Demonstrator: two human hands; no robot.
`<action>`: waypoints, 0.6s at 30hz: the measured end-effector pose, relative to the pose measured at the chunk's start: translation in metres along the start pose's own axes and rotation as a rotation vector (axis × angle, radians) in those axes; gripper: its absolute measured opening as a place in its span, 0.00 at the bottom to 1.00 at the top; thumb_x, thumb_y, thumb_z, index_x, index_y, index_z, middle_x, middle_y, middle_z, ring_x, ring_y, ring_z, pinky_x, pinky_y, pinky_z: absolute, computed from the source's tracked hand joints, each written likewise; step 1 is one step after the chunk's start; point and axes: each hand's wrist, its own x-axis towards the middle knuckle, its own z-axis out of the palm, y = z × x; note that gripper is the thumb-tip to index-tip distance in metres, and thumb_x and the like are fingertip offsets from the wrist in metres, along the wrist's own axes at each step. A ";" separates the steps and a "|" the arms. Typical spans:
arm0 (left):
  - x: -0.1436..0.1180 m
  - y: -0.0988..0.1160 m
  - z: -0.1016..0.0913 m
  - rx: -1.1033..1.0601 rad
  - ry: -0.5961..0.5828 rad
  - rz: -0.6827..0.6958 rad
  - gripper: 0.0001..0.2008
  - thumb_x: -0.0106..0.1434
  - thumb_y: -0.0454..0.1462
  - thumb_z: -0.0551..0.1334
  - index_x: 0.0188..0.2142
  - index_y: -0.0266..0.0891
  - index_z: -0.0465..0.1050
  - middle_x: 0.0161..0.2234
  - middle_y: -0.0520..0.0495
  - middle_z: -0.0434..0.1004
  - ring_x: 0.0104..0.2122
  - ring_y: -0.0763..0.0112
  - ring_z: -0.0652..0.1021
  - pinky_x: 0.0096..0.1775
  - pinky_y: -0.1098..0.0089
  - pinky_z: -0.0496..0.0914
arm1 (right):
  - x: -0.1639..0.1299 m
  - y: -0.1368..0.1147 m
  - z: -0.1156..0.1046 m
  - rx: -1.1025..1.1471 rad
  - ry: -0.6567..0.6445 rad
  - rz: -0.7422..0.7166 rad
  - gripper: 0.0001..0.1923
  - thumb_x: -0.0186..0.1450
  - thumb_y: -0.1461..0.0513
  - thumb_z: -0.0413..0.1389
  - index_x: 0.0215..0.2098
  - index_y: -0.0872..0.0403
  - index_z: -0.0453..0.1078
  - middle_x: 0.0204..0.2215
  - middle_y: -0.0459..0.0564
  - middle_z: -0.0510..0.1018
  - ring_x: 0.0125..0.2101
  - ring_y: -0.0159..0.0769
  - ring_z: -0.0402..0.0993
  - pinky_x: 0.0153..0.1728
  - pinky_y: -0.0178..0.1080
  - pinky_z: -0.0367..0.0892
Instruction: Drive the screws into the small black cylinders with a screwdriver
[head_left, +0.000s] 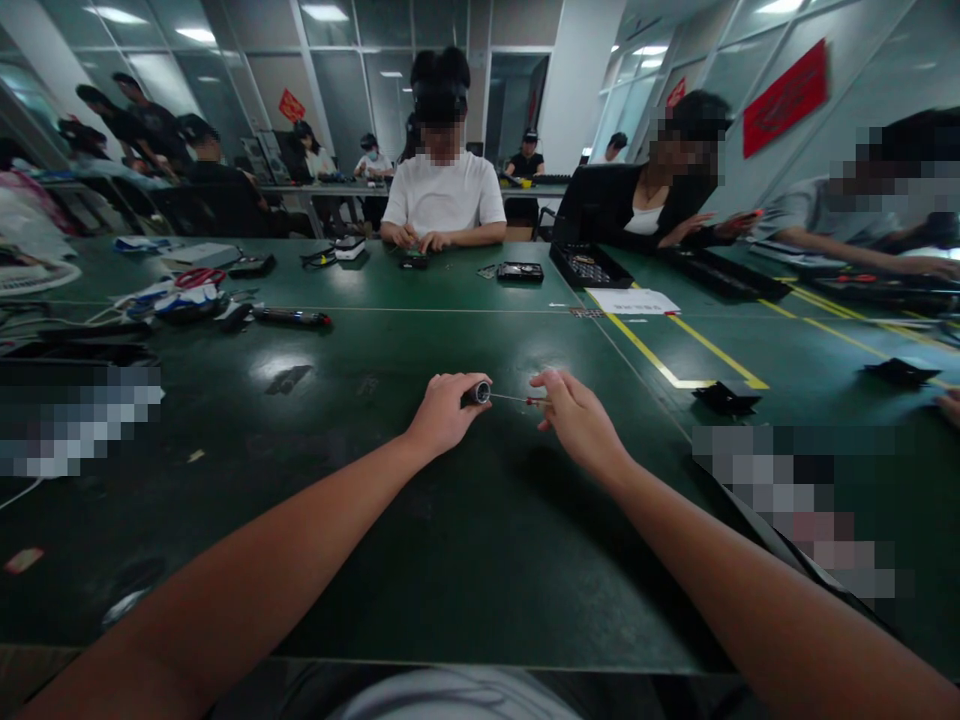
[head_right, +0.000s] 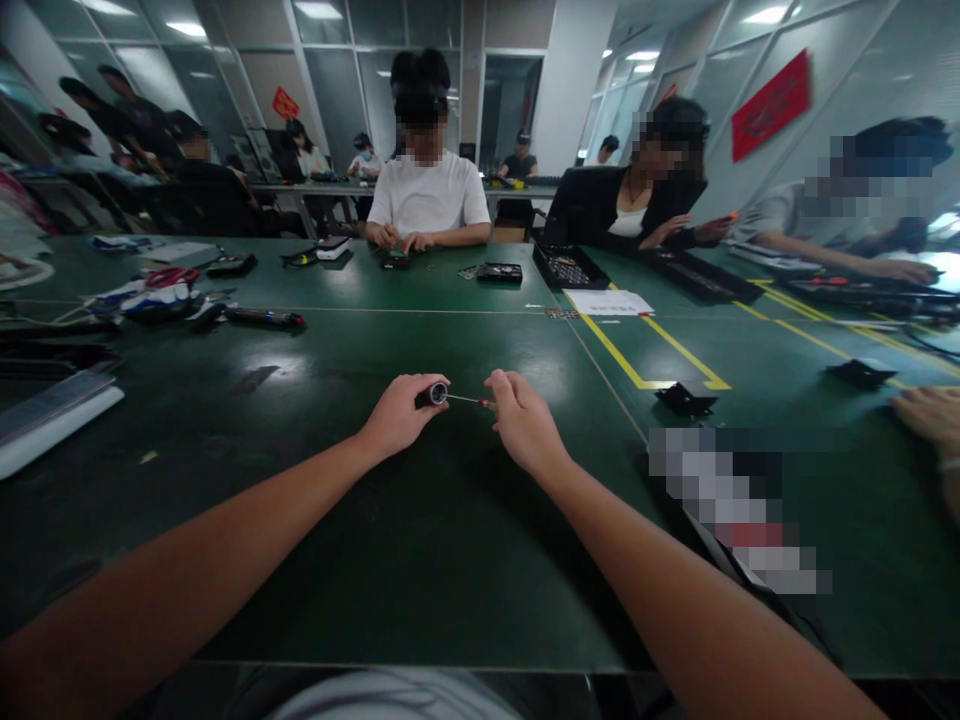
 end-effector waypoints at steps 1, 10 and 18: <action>0.000 0.000 0.000 0.010 -0.005 0.005 0.13 0.65 0.34 0.66 0.48 0.45 0.74 0.43 0.50 0.79 0.44 0.61 0.75 0.51 0.57 0.65 | 0.000 0.000 -0.001 0.016 -0.002 0.033 0.16 0.70 0.49 0.46 0.40 0.49 0.70 0.20 0.41 0.66 0.23 0.37 0.67 0.26 0.41 0.65; 0.001 0.000 0.000 0.041 0.006 -0.035 0.13 0.65 0.36 0.66 0.49 0.45 0.73 0.45 0.49 0.79 0.45 0.59 0.75 0.51 0.56 0.64 | -0.001 0.004 0.004 0.103 0.041 -0.149 0.12 0.65 0.54 0.55 0.44 0.49 0.64 0.29 0.44 0.73 0.29 0.37 0.70 0.32 0.42 0.66; -0.003 0.009 -0.002 0.102 -0.036 -0.008 0.13 0.66 0.39 0.65 0.50 0.47 0.72 0.44 0.50 0.78 0.48 0.59 0.74 0.62 0.45 0.56 | 0.005 0.002 0.004 0.415 0.130 -0.010 0.15 0.64 0.49 0.59 0.35 0.51 0.70 0.27 0.45 0.74 0.28 0.35 0.71 0.36 0.42 0.71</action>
